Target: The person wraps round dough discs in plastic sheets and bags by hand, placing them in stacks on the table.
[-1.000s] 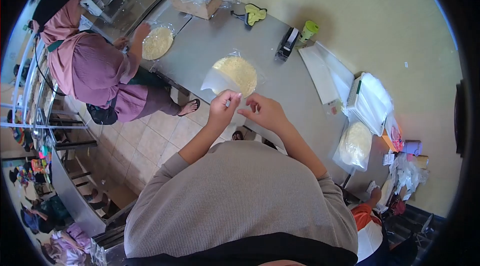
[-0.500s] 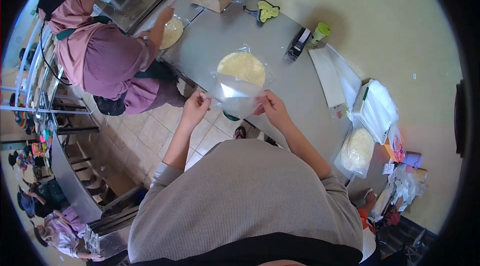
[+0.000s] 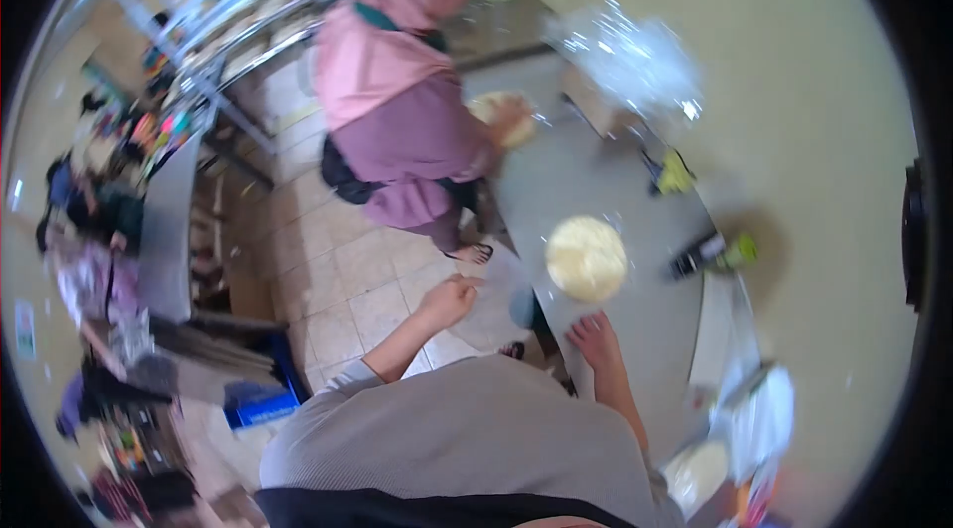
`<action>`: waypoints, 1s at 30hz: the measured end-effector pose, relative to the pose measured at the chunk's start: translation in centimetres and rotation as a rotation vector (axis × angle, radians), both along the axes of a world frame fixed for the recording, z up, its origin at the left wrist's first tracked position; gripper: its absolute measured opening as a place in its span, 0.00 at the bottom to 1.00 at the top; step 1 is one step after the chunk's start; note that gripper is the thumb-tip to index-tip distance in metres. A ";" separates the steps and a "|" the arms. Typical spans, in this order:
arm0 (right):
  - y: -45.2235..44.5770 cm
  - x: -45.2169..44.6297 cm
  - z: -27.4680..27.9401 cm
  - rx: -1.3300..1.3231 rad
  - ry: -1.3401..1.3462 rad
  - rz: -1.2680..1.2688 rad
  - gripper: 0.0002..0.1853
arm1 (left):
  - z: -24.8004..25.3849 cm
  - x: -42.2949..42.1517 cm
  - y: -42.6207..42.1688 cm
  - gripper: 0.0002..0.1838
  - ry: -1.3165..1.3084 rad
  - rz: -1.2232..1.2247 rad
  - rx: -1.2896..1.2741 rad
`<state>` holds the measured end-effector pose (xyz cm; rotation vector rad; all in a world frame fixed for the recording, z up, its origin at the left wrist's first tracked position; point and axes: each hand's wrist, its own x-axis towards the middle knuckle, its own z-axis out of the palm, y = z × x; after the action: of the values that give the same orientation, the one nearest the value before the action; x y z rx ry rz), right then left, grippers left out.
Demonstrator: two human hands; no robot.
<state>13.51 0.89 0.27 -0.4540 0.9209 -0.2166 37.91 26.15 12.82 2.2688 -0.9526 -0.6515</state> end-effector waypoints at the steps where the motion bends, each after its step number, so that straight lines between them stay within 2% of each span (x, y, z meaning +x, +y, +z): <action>1: -0.8 0.3 -1.0 0.053 0.022 -0.079 0.40 | 0.6 -0.2 0.5 0.18 -0.015 0.039 0.025; 3: -1.8 1.9 -1.1 0.046 0.037 -0.092 0.42 | 2.6 -0.7 1.6 0.19 -0.023 0.080 0.084; 7: -3.0 5.1 -1.8 0.103 0.093 -0.141 0.47 | 3.1 -1.3 3.9 0.20 -0.087 0.237 0.131; 10: -3.9 7.4 -2.2 -0.011 0.175 -0.118 0.42 | 2.8 -1.5 5.3 0.19 -0.113 0.307 0.075; 13: -5.1 10.1 -3.1 -0.217 -0.219 -0.311 0.35 | 2.2 -1.3 6.0 0.18 -0.132 0.331 0.017; 16: -8.2 10.4 -3.3 -0.176 -0.440 -0.292 0.30 | 3.7 -1.1 5.3 0.17 -0.114 0.317 0.021; 19: -9.5 9.1 1.2 -0.185 -0.310 -0.300 0.28 | 4.2 -0.5 3.3 0.16 -0.131 0.249 -0.112; 22: -10.2 5.2 5.5 -0.298 -0.380 -0.268 0.27 | 5.0 -0.2 -0.2 0.14 -0.064 0.185 -0.246; 23: -10.9 3.4 5.5 -0.437 -0.410 -0.241 0.31 | 5.9 -0.4 -1.7 0.14 -0.021 0.154 -0.275; 24: -10.6 1.6 7.1 -0.436 -0.484 -0.291 0.33 | 6.6 -0.6 -3.1 0.14 0.025 0.117 -0.299; 26: -8.9 -2.0 13.6 -0.447 -0.621 -0.411 0.37 | 7.5 -0.9 -6.1 0.14 0.105 -0.016 -0.273; 28: -7.4 -4.8 17.3 -0.409 -0.990 -0.376 0.40 | 7.2 -1.5 -9.1 0.15 0.189 -0.138 -0.305; 30: -6.2 -6.8 18.4 -0.417 -1.064 -0.472 0.39 | 6.3 -2.7 -12.3 0.15 0.280 -0.226 -0.406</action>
<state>6.72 -5.31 18.65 -0.4138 -0.0958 -0.9862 35.24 13.86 19.11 1.6821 -1.0952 -0.7692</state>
